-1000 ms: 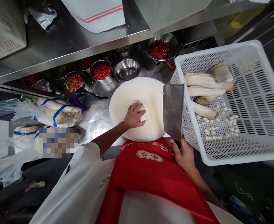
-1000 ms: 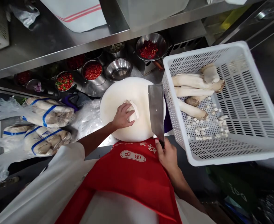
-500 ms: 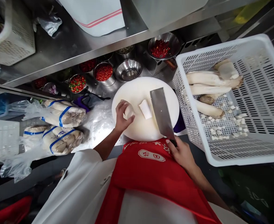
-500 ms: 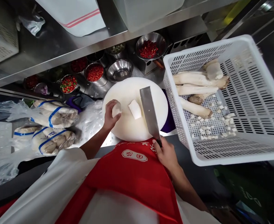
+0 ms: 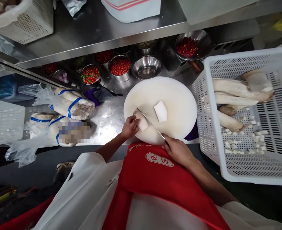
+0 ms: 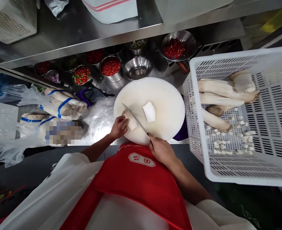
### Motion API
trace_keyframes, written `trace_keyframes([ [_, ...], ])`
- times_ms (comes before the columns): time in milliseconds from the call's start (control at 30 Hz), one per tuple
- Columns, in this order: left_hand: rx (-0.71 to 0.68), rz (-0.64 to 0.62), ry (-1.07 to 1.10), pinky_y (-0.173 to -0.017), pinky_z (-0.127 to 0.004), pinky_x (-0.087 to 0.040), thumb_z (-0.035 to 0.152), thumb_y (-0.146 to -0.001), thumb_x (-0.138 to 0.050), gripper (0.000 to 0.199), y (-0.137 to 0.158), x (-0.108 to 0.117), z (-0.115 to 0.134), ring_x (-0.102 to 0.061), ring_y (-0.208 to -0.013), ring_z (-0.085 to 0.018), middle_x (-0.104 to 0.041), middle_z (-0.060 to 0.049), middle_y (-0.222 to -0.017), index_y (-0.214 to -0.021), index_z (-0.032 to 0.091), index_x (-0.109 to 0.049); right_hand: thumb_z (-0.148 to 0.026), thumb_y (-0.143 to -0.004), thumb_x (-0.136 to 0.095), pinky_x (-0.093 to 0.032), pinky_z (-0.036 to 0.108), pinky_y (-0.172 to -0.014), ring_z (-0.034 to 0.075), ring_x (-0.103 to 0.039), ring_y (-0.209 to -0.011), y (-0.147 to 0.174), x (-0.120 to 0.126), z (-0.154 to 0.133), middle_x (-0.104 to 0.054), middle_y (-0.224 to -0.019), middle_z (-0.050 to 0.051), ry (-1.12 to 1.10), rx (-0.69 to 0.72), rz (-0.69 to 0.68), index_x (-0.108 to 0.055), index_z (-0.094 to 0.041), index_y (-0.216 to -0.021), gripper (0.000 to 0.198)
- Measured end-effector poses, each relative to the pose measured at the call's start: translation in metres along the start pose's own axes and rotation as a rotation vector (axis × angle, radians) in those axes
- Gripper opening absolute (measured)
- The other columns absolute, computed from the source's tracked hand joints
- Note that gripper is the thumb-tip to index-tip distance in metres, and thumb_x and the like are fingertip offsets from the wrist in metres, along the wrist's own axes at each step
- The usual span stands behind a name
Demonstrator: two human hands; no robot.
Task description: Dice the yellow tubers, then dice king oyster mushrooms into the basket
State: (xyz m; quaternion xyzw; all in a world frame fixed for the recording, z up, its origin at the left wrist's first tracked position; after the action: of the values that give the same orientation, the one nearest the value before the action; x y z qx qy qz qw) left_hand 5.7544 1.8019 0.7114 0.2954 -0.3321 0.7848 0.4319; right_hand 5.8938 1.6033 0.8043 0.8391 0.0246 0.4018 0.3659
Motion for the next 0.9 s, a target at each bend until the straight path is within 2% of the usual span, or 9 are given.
trace_keyframes([
  [167, -0.014, 0.054, 0.030, -0.084, -0.037, -0.054, 0.017, -0.077, -0.057, 0.040, 0.003, -0.001, -0.003, -0.055, -0.104, -0.022, -0.052, -0.011, -0.116, -0.117, 0.020, -0.058, -0.025, -0.098, -0.035, -0.048, 0.034, -0.078, 0.027, -0.068, -0.096, 0.010, -0.002, 0.002, -0.070, -0.111, 0.011, -0.009, -0.015, 0.026, -0.048, -0.016, -0.138, 0.043],
  [267, -0.061, 0.007, 0.038, -0.091, -0.043, -0.048, 0.029, -0.077, -0.063, 0.032, -0.008, 0.006, -0.001, -0.054, -0.108, -0.025, -0.058, -0.010, -0.113, -0.109, 0.023, -0.062, -0.029, -0.099, -0.034, -0.047, 0.034, -0.076, 0.027, -0.069, -0.091, 0.012, 0.000, -0.007, -0.071, -0.103, 0.011, -0.025, -0.055, 0.064, -0.050, -0.015, -0.133, 0.040],
  [400, -0.166, -0.088, 0.013, -0.095, -0.046, -0.040, 0.042, -0.079, -0.067, 0.023, -0.028, 0.001, -0.002, -0.052, -0.110, -0.026, -0.065, -0.007, -0.107, -0.093, 0.023, -0.066, -0.030, -0.100, -0.033, -0.047, 0.035, -0.077, 0.027, -0.068, -0.093, 0.007, -0.001, -0.030, -0.069, -0.109, 0.012, -0.052, -0.036, 0.099, -0.049, -0.015, -0.132, 0.039],
  [600, -0.196, 0.005, 0.009, -0.090, -0.045, -0.037, 0.041, -0.081, -0.064, 0.018, -0.033, -0.016, -0.009, -0.054, -0.101, -0.025, -0.067, -0.005, -0.092, -0.082, 0.023, -0.067, -0.029, -0.100, -0.030, -0.044, 0.034, -0.072, 0.026, -0.068, -0.086, 0.013, -0.003, -0.042, -0.070, -0.099, 0.012, -0.045, -0.046, 0.019, -0.051, -0.012, -0.125, 0.036],
  [733, -0.175, -0.019, 0.041, -0.091, -0.045, -0.038, 0.041, -0.081, -0.064, 0.018, -0.031, -0.020, -0.012, -0.054, -0.102, -0.025, -0.067, -0.005, -0.092, -0.083, 0.024, -0.069, -0.027, -0.099, -0.033, -0.039, 0.032, -0.064, 0.026, -0.068, -0.079, 0.017, 0.003, -0.045, -0.070, -0.089, 0.011, 0.027, -0.111, -0.078, -0.050, -0.013, -0.123, 0.032],
  [800, -0.176, -0.021, 0.061, -0.091, -0.045, -0.038, 0.041, -0.082, -0.063, 0.017, -0.032, -0.020, -0.011, -0.055, -0.102, -0.024, -0.067, -0.005, -0.092, -0.085, 0.025, -0.069, -0.026, -0.099, -0.034, -0.036, 0.032, -0.062, 0.025, -0.068, -0.075, 0.008, 0.003, -0.047, -0.071, -0.084, 0.010, 0.061, -0.145, -0.105, -0.050, -0.013, -0.123, 0.031],
  [900, -0.192, 0.002, 0.096, -0.092, -0.044, -0.040, 0.039, -0.083, -0.063, 0.016, -0.032, -0.015, -0.011, -0.056, -0.103, -0.024, -0.068, -0.005, -0.093, -0.087, 0.024, -0.069, -0.026, -0.100, -0.032, -0.036, 0.032, -0.062, 0.026, -0.069, -0.076, -0.015, -0.011, -0.045, -0.071, -0.085, 0.010, 0.101, -0.190, -0.113, -0.051, -0.012, -0.119, 0.030],
])
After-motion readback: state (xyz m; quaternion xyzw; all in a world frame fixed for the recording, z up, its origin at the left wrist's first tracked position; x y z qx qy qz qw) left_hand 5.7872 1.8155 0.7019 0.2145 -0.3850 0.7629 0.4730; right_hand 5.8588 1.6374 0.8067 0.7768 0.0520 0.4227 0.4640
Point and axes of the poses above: each hand's wrist, its own y-axis away from the middle knuckle, its own x-axis out of the back of the hand, z = x × y, the point moved 5 cm from there along -y, towards the middle knuckle
